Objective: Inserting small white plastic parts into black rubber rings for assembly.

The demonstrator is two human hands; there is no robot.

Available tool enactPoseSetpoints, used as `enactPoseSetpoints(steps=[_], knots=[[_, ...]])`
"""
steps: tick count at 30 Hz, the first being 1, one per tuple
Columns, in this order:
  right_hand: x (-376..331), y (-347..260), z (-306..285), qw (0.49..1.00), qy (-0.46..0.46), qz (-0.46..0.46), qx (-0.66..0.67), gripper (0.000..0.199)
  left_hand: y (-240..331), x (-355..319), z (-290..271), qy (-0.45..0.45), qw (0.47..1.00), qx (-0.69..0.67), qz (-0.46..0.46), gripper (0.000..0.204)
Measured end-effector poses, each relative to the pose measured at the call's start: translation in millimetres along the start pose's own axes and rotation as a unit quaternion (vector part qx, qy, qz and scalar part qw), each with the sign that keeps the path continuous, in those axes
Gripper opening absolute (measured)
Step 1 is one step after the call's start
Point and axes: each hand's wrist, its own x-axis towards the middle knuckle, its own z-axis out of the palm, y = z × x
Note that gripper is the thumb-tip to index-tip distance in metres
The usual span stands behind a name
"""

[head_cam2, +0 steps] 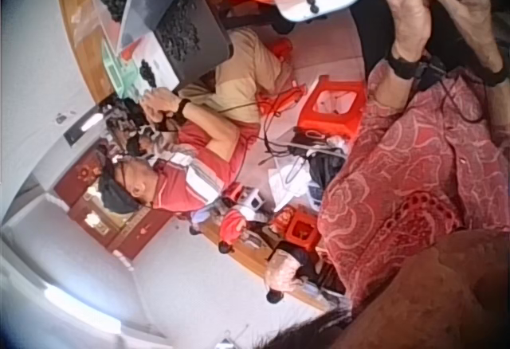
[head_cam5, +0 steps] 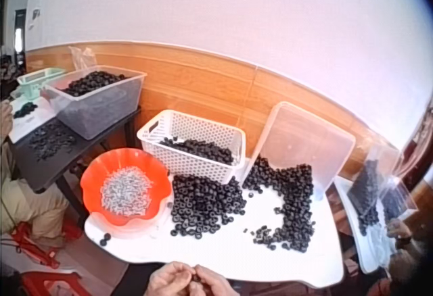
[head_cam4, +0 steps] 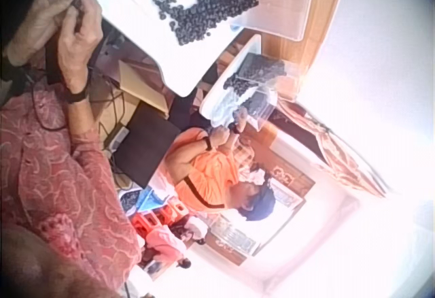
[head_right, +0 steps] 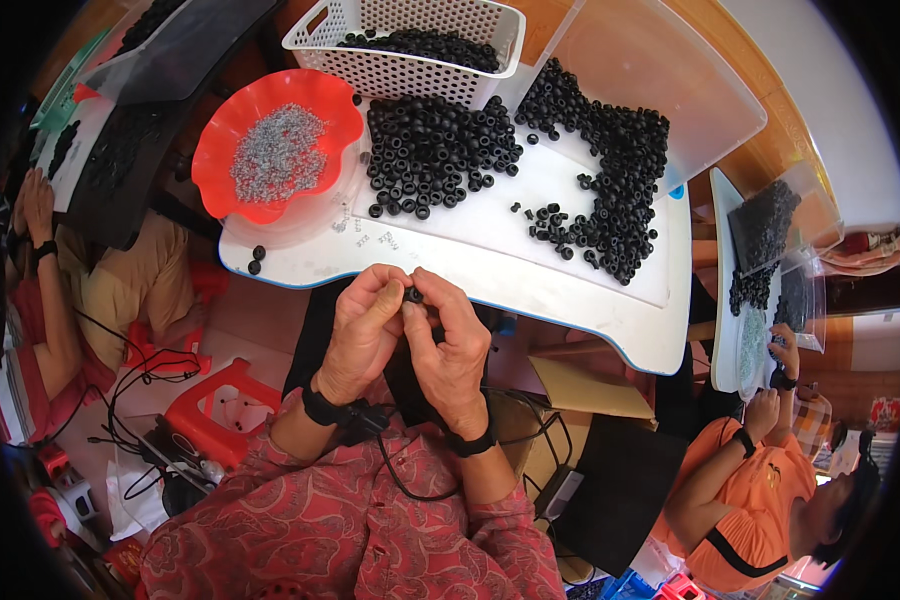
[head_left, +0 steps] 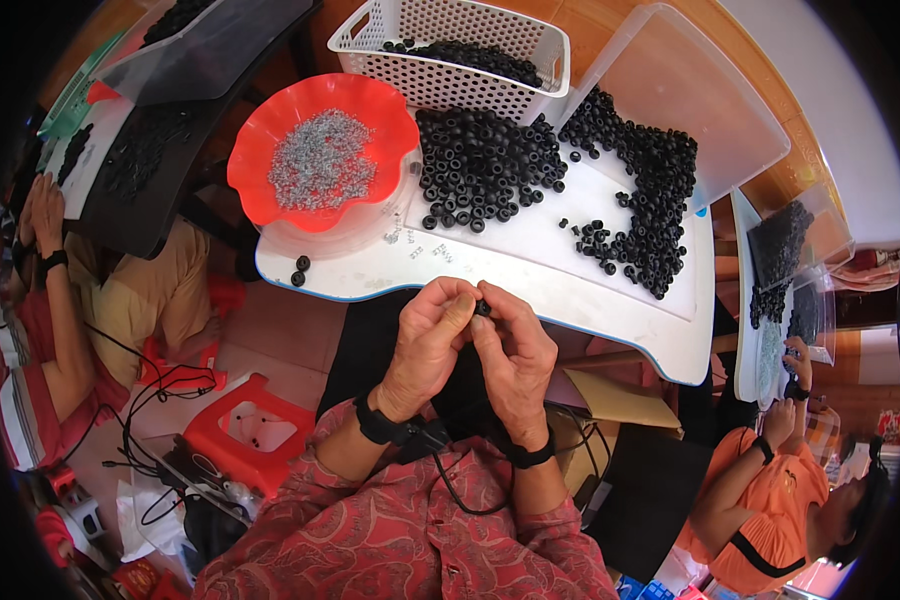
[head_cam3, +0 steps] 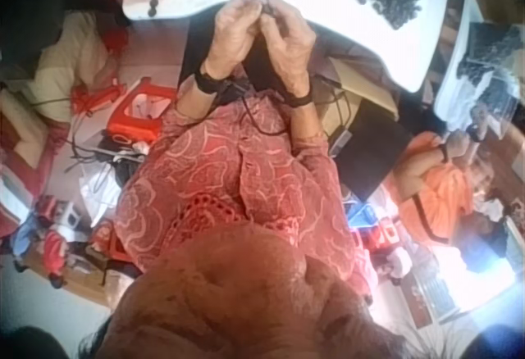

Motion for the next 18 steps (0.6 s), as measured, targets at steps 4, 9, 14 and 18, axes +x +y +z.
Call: enactPoseSetpoints(steps=[4, 9, 14, 18], knots=[[2.6, 4.3, 1.8, 0.998, 0.023, -0.055, -0.011, 0.029, 1.4, -1.4, 3.2, 0.006, 1.000, 0.010, 0.016, 0.012], [1.7, 5.8, 2.3, 0.992, 0.050, -0.101, -0.062, 0.024, 0.6, -1.9, 10.8, 0.047, 0.997, 0.036, 0.040, 0.015], [1.3, 1.4, 4.3, 0.987, 0.064, -0.114, -0.089, 0.023, -2.0, -3.0, 10.6, 0.060, 0.997, 0.020, 0.040, 0.016], [0.1, 9.2, 5.1, 0.981, 0.076, -0.131, -0.124, 0.025, -2.3, -4.1, 14.1, 0.069, 0.997, -0.019, 0.013, 0.018]])
